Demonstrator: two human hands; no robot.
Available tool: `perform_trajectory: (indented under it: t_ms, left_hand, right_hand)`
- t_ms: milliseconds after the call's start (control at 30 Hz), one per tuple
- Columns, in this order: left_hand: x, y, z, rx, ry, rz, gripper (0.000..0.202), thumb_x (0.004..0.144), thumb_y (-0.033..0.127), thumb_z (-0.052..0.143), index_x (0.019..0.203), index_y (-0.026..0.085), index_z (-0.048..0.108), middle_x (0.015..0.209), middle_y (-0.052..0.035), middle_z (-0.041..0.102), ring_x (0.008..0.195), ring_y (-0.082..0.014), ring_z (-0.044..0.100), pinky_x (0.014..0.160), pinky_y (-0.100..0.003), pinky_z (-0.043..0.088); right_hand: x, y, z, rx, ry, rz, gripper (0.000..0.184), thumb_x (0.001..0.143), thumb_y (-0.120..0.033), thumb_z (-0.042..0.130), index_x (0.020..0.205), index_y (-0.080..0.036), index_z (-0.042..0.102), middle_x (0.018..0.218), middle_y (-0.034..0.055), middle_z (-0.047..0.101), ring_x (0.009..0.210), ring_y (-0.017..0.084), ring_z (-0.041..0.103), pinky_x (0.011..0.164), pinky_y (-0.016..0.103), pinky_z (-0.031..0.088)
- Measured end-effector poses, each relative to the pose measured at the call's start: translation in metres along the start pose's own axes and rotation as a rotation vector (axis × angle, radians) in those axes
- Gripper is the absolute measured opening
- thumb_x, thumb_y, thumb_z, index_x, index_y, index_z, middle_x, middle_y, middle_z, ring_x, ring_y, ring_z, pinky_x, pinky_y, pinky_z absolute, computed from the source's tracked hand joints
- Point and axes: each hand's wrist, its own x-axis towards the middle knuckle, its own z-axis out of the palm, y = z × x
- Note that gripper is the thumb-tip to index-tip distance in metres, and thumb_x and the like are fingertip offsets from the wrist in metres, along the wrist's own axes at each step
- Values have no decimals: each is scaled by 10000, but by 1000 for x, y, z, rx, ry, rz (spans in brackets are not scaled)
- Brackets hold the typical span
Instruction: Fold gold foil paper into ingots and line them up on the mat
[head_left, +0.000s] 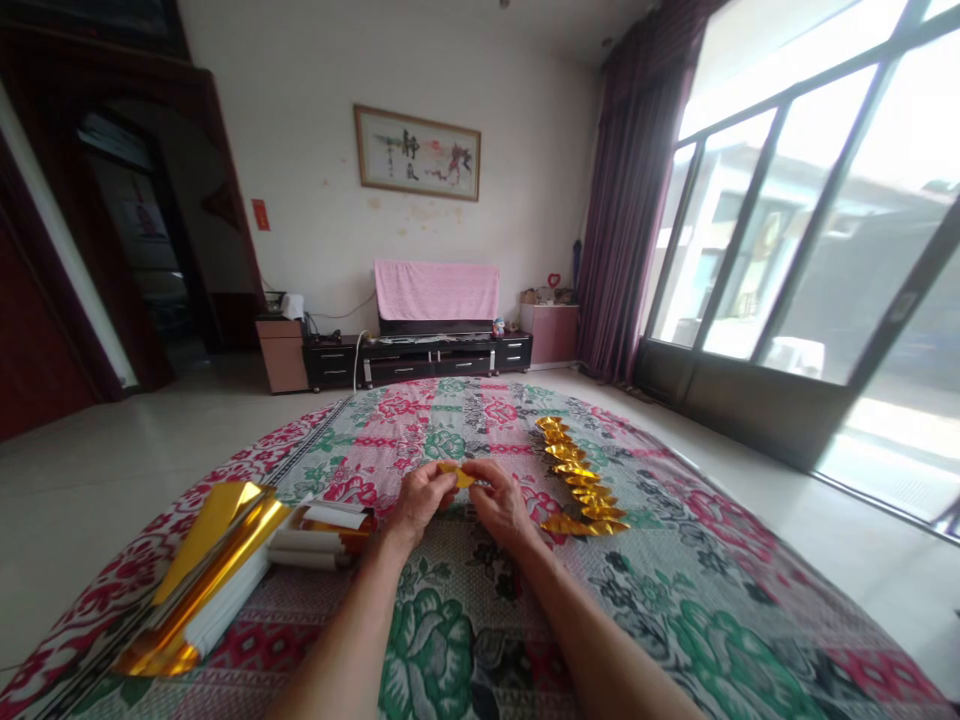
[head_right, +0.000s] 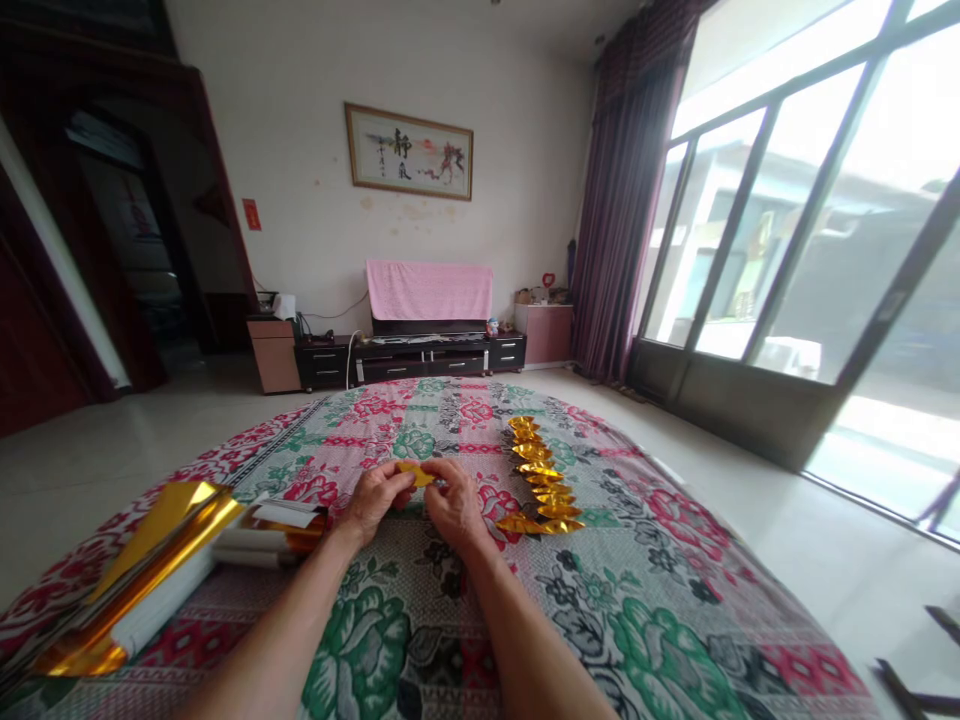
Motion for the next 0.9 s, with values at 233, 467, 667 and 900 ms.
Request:
perform_trajectory:
  t_ms: [233, 467, 667, 900]
  left_hand:
    - [2, 1, -4, -36, -22, 37, 283, 661, 343, 595, 882, 171, 635, 582, 25, 593, 455, -77, 459, 449, -183, 337]
    - [3, 0, -6, -59, -33, 21, 248, 662, 349, 592, 852, 194, 634, 588, 30, 597, 471, -87, 485, 468, -193, 345]
    - [0, 2, -5, -70, -34, 4, 274, 648, 337, 598, 881, 197, 641, 625, 22, 627, 483, -96, 510, 488, -207, 361]
    - [-2, 3, -3, -90, -28, 29, 388, 615, 350, 658, 948, 153, 639, 693, 0, 641, 534, -90, 551, 507, -193, 391]
  right_hand:
    - [-1, -3, 2, 28, -63, 78, 226, 718, -204, 499, 861, -160, 668, 761, 28, 659, 623, 123, 563, 586, 223, 446]
    - [-1, -5, 2, 124, -75, 155, 229, 713, -239, 517, 878, -156, 652, 765, 23, 662, 659, 132, 586, 615, 232, 463]
    - [1, -7, 1, 217, -43, 238, 265, 706, -284, 556, 929, -165, 633, 792, 31, 669, 711, 161, 616, 651, 267, 491]
    - [1, 2, 4, 276, 13, 243, 269, 716, -326, 573, 925, -163, 618, 700, 18, 653, 633, 147, 619, 610, 262, 494]
